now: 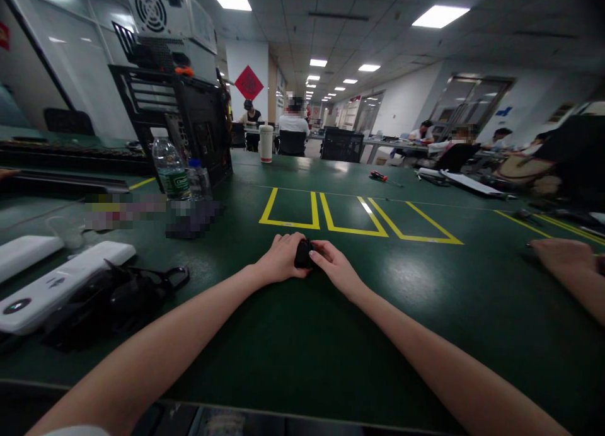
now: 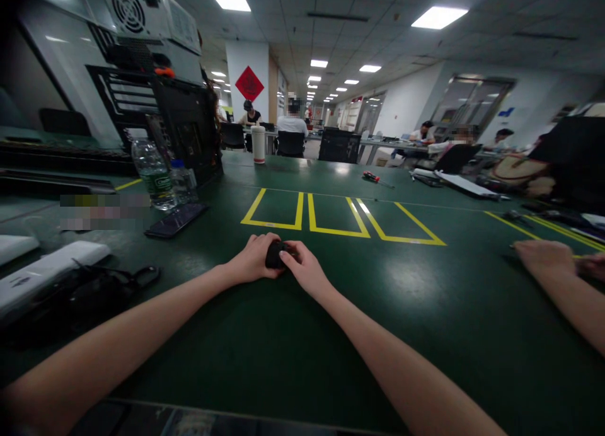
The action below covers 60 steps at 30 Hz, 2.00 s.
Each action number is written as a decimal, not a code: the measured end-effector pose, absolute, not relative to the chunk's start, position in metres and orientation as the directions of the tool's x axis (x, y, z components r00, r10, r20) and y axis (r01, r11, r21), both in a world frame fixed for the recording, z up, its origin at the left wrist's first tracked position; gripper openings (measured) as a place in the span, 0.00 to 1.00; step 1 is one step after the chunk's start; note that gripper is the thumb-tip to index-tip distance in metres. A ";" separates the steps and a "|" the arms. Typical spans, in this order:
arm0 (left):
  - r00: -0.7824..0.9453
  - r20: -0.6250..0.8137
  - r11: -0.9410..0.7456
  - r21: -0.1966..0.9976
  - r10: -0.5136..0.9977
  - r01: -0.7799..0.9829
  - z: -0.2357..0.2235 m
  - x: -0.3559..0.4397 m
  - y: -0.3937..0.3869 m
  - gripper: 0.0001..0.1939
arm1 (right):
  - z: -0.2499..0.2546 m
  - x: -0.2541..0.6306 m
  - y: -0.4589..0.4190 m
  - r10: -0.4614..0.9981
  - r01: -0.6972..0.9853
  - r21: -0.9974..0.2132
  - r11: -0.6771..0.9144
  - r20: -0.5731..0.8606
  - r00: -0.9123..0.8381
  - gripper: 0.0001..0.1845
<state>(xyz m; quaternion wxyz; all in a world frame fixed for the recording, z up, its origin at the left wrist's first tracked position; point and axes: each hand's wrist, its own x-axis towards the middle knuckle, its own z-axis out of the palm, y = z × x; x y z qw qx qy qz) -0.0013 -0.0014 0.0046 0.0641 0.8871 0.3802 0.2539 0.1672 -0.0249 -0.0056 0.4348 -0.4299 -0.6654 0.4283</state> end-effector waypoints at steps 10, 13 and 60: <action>0.579 0.386 -0.693 0.324 0.718 0.644 0.008 -0.002 -0.004 0.28 | 0.002 0.166 -0.030 0.934 0.137 -0.954 0.266 0.220 -0.280 0.11; 0.582 0.382 -0.694 0.337 0.718 0.636 0.009 -0.003 -0.004 0.28 | 0.002 0.165 -0.030 0.952 0.178 -0.957 0.227 0.180 -0.247 0.14; 0.584 0.391 -0.700 0.311 0.711 0.643 0.007 -0.003 -0.003 0.28 | -0.002 0.167 -0.026 0.933 0.112 -0.959 0.261 0.220 -0.283 0.12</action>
